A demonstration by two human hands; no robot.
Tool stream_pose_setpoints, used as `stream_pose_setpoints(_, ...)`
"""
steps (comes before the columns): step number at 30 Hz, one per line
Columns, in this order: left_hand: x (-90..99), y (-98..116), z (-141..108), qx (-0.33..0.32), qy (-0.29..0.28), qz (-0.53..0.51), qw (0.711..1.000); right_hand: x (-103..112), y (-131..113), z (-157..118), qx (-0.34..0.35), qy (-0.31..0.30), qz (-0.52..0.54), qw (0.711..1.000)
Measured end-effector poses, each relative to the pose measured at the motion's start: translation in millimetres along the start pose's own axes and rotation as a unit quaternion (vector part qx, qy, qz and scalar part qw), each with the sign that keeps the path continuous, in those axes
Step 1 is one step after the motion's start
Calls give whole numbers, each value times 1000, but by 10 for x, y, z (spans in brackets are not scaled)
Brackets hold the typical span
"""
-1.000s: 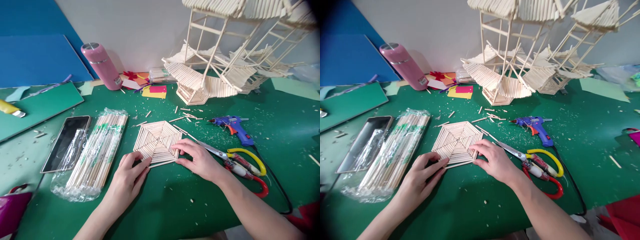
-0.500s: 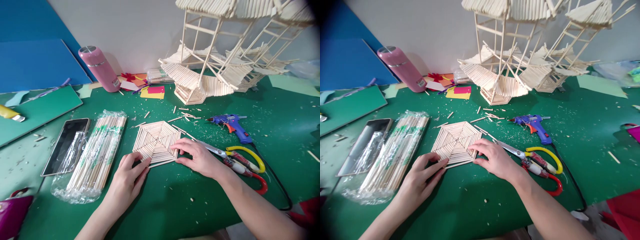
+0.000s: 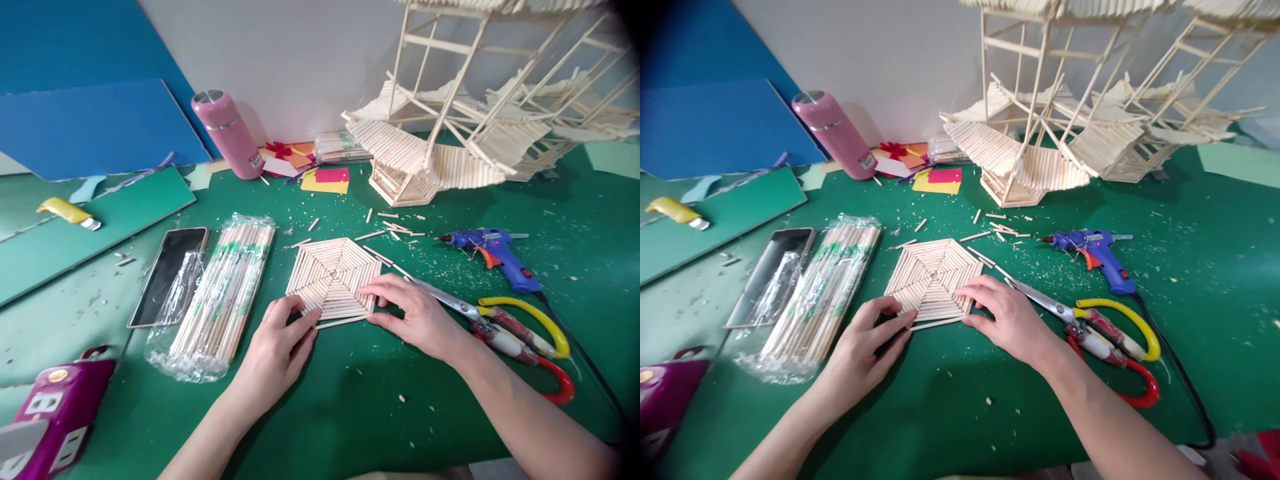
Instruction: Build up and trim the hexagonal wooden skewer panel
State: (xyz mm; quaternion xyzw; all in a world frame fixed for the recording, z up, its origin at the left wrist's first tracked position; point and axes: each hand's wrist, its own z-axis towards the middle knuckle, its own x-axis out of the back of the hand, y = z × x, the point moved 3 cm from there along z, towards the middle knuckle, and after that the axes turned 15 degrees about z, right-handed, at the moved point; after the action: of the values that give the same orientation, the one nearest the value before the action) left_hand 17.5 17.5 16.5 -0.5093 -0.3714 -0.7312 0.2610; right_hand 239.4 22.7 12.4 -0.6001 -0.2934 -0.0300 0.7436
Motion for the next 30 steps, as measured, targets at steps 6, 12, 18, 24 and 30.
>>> stream_pose_setpoints(6, -1, 0, -4, 0, -1, -10, 1000, -11, -11, 3, -10, 6, 4, 1000)
stream_pose_setpoints(12, -3, -3, -7, -2, -6, -13, 1000, -14, -38, 6, -39, 4, 12, 999)
stream_pose_setpoints(18, -18, -8, 3, 0, -11, -10, 1000, -52, -76, 41, -55, 12, -7, 998)
stream_pose_setpoints(24, -25, -13, -3, 4, -16, -13, 1000, -81, -80, 50, -54, 1, -1, 999)
stream_pose_setpoints(30, -30, -19, -1, 4, -14, -23, 1000, 50, 23, 14, -69, 68, 124, 988)
